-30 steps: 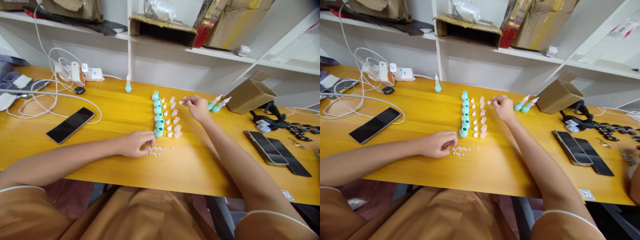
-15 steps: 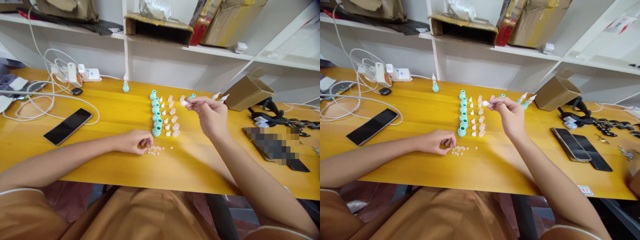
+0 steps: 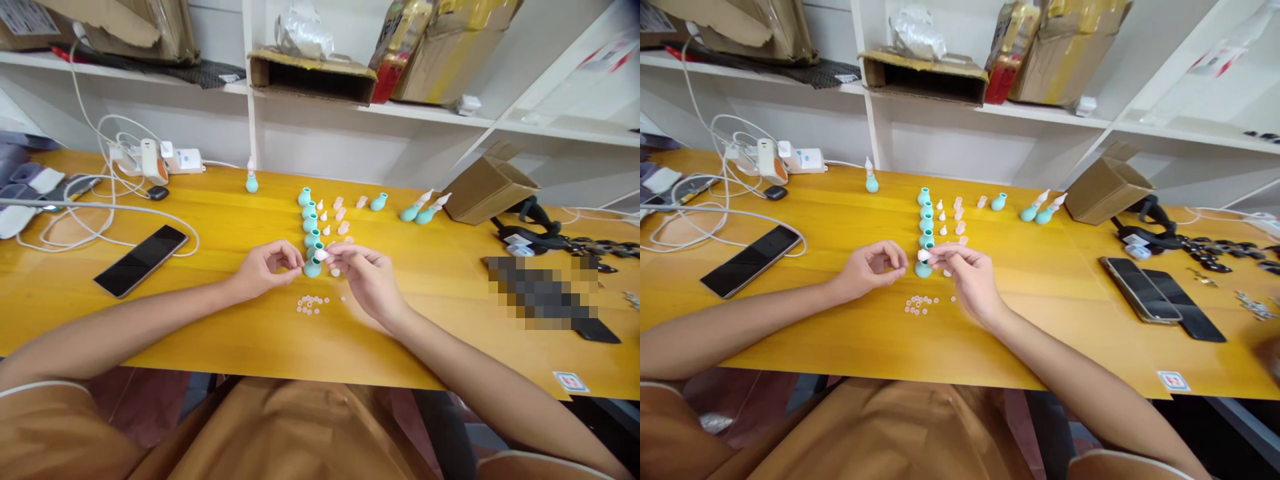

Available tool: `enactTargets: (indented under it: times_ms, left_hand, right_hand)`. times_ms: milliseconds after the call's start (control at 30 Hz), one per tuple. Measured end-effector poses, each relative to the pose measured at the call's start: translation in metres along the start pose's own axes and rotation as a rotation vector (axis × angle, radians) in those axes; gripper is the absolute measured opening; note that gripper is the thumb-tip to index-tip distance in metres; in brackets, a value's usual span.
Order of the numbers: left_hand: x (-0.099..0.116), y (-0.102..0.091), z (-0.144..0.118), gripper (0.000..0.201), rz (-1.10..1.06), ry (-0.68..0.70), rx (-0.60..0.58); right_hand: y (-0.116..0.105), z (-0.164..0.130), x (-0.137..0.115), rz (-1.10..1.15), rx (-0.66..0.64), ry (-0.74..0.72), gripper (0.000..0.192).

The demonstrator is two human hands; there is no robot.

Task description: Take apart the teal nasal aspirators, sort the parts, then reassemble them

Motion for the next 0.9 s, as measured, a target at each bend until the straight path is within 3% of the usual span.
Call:
enactTargets:
  times_ms: [200,567,900]
  left_hand:
    - [0.004,0.001,-0.010,0.028,0.031,0.050,0.063]
    - [0.005,0.006,-0.011,0.027,0.133,0.120,0.018]
    - [0.002,0.008,-0.013,0.035,0.135,0.001,0.009]
  right_hand:
    - [0.004,-0.021,0.025,0.077,-0.071,0.024,0.016]
    - [0.005,-0.023,0.035,0.088,-0.157,0.067,0.017]
    - [0.008,-0.024,0.034,0.098,-0.221,0.074,0.016]
Point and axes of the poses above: each hand's wrist, its own z-axis towards the middle knuckle, its own y-axis out of the palm, x = y × z, the point moved 7 cm from there along z, towards the middle knuckle
